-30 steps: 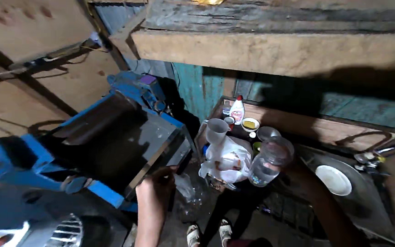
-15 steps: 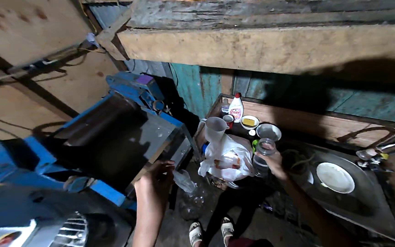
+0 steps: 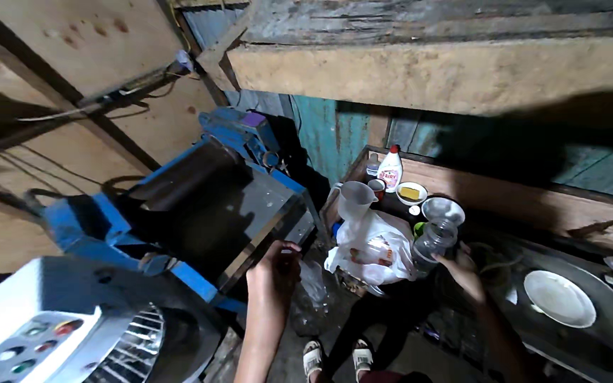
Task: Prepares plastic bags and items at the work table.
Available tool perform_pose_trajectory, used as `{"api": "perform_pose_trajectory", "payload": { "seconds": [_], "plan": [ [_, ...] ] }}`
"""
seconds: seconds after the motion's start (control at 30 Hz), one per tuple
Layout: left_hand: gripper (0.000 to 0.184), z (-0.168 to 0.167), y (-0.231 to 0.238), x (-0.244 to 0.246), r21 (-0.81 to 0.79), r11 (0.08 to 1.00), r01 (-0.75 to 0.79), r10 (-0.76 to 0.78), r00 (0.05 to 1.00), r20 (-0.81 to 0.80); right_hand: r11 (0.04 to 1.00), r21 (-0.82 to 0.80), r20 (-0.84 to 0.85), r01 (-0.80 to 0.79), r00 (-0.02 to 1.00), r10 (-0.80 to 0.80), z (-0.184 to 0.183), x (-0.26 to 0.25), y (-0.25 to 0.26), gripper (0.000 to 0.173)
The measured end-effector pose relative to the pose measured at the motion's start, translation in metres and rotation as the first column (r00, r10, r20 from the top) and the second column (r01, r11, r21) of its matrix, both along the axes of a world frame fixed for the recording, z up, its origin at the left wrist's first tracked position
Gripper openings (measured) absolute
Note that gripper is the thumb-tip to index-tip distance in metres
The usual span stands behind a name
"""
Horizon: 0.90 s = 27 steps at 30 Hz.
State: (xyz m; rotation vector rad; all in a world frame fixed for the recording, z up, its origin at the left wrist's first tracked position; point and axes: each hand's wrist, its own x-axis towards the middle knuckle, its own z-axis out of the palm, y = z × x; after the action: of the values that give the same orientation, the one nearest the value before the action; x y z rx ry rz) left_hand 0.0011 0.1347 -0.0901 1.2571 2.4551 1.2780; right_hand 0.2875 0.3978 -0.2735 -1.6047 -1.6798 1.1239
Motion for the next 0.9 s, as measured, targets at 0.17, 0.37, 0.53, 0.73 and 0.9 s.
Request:
{"api": "perform_pose_trajectory", "payload": {
  "seconds": [0.17,0.37,0.53,0.73,0.9],
  "plan": [
    [0.018,-0.001,-0.002,0.002,0.002,1.0,0.013,-0.013,1.0,-0.003,0.805,0.567,-0.118,-0.176,0.949,0.291,0.083,-0.051,-0.098,0.035],
    [0.018,-0.006,-0.009,0.006,0.051,0.998,0.021,-0.02,0.999,-0.035,0.055,0.785,0.267,-0.617,0.417,0.869,0.141,-0.148,-0.136,0.021],
    [0.015,0.001,-0.025,0.007,0.018,0.999,-0.044,0.044,0.999,-0.022,-0.1,0.637,0.517,-0.764,0.327,0.791,0.15,-0.171,-0.115,0.028],
    [0.016,0.01,-0.028,0.015,-0.151,0.988,-0.024,0.013,0.997,-0.075,-0.178,0.654,0.587,-0.735,0.344,0.733,0.159,-0.175,-0.119,0.014],
    [0.029,0.026,-0.034,0.014,-0.475,0.872,0.115,-0.157,0.986,-0.051,-0.229,0.652,0.561,-0.723,0.256,0.787,0.163,-0.168,-0.126,0.012]
  ]
}}
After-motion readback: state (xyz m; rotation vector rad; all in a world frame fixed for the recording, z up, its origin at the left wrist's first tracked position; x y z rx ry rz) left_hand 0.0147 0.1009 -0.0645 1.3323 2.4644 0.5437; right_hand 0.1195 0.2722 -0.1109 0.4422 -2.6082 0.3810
